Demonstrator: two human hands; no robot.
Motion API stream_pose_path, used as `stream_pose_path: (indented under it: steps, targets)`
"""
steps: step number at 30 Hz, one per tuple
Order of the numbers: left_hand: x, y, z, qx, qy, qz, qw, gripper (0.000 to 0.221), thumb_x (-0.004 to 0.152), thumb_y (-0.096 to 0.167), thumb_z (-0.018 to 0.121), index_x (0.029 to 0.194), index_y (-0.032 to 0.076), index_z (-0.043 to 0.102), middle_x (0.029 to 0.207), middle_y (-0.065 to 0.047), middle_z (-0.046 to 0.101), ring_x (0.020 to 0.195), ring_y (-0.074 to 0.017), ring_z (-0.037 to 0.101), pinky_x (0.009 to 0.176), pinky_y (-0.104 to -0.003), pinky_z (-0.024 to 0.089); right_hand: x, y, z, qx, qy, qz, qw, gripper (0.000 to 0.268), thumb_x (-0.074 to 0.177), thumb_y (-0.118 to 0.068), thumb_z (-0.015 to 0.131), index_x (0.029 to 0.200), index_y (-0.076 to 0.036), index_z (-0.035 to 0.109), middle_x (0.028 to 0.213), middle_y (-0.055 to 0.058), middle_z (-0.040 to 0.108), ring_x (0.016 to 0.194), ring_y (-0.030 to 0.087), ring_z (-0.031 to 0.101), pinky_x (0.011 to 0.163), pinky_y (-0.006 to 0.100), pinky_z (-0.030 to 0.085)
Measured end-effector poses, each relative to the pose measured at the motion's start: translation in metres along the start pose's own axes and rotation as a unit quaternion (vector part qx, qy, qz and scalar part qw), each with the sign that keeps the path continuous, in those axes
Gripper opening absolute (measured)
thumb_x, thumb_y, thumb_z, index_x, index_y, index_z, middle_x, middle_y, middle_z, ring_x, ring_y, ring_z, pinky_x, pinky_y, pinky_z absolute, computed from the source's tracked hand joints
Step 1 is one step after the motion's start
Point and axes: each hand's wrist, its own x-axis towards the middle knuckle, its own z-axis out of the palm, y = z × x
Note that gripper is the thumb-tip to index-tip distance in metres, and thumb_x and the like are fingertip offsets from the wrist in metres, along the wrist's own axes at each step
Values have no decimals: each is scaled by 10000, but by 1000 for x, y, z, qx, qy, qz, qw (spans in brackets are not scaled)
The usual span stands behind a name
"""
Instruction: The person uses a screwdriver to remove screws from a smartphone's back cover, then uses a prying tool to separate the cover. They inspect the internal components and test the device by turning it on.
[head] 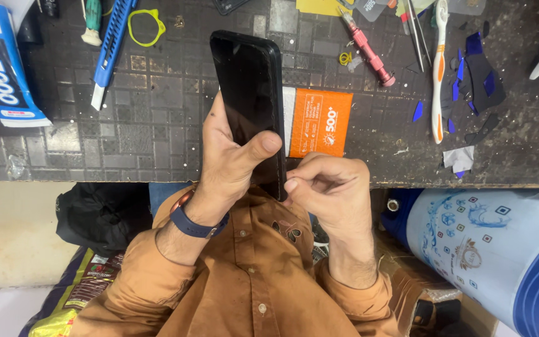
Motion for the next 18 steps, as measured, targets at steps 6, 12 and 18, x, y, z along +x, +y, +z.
stream_pose_path:
  steps: [6, 12, 18]
  targets:
    - [-4, -2, -3, -24, 14, -21, 999, 850, 821, 383, 952, 1436, 9, 499, 1265, -34, 653, 1165, -129, 643, 1056, -297, 553, -4, -2, 6, 1, 7, 10, 1000, 64, 878, 127, 738, 903, 70, 727, 831, 95, 697, 687, 137, 692, 625, 238, 577]
    - [-6, 1, 0, -12, 21, 5, 1000, 730, 846, 361, 954, 1343, 10, 551, 1074, -33, 687, 958, -104, 674, 884, -243, 579, -14, -10, 18, -66, 66, -16, 995, 79, 873, 129, 727, 935, 83, 745, 855, 92, 700, 738, 117, 691, 668, 225, 567]
    - [-7, 4, 1, -30, 27, -21, 999, 701, 813, 354, 951, 1284, 20, 553, 1074, -39, 687, 921, -122, 680, 820, -272, 589, -14, -3, 14, -38, 54, -7, 998, 100, 879, 124, 738, 970, 86, 742, 901, 89, 696, 772, 92, 663, 690, 214, 545]
